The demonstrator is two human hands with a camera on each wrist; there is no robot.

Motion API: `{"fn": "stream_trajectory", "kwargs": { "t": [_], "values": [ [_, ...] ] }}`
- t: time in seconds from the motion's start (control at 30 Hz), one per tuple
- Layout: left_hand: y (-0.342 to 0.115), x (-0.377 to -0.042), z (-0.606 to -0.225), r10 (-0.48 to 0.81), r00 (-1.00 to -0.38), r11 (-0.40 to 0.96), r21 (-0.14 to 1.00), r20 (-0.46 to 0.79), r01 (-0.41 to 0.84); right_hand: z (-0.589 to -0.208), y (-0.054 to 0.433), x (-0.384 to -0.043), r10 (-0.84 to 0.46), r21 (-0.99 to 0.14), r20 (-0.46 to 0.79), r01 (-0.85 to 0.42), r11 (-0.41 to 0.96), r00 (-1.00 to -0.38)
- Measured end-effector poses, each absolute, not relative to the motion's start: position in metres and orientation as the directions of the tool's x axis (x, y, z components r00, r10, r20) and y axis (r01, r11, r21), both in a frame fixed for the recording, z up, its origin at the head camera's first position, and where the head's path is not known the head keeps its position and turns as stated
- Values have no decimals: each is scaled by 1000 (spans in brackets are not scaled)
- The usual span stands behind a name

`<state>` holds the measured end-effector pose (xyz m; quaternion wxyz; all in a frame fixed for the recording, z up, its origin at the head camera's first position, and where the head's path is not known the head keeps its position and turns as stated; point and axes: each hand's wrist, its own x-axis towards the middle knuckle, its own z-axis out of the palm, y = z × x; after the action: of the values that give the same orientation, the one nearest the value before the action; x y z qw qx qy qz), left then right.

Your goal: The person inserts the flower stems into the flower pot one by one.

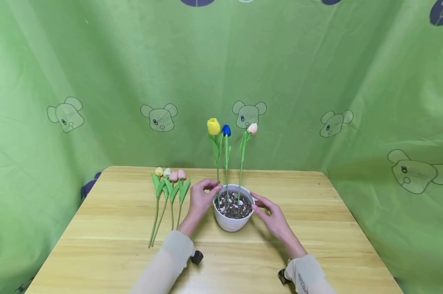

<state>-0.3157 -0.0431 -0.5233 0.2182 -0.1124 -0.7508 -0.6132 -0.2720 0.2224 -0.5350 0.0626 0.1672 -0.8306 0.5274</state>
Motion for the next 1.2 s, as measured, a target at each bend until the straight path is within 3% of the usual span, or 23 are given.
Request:
{"fn": "stream_trajectory", "kwargs": {
  "t": [0.83,1.2],
  "values": [
    [-46,-316,-522,-75,-927,160,922,367,352,-532,221,-272,-203,-856,270,-332,397,-941],
    [-49,-315,-511,-24,-931,212,912,365,352,-535,222,-272,-197,-857,280,-338,390,-939]
  ]
}}
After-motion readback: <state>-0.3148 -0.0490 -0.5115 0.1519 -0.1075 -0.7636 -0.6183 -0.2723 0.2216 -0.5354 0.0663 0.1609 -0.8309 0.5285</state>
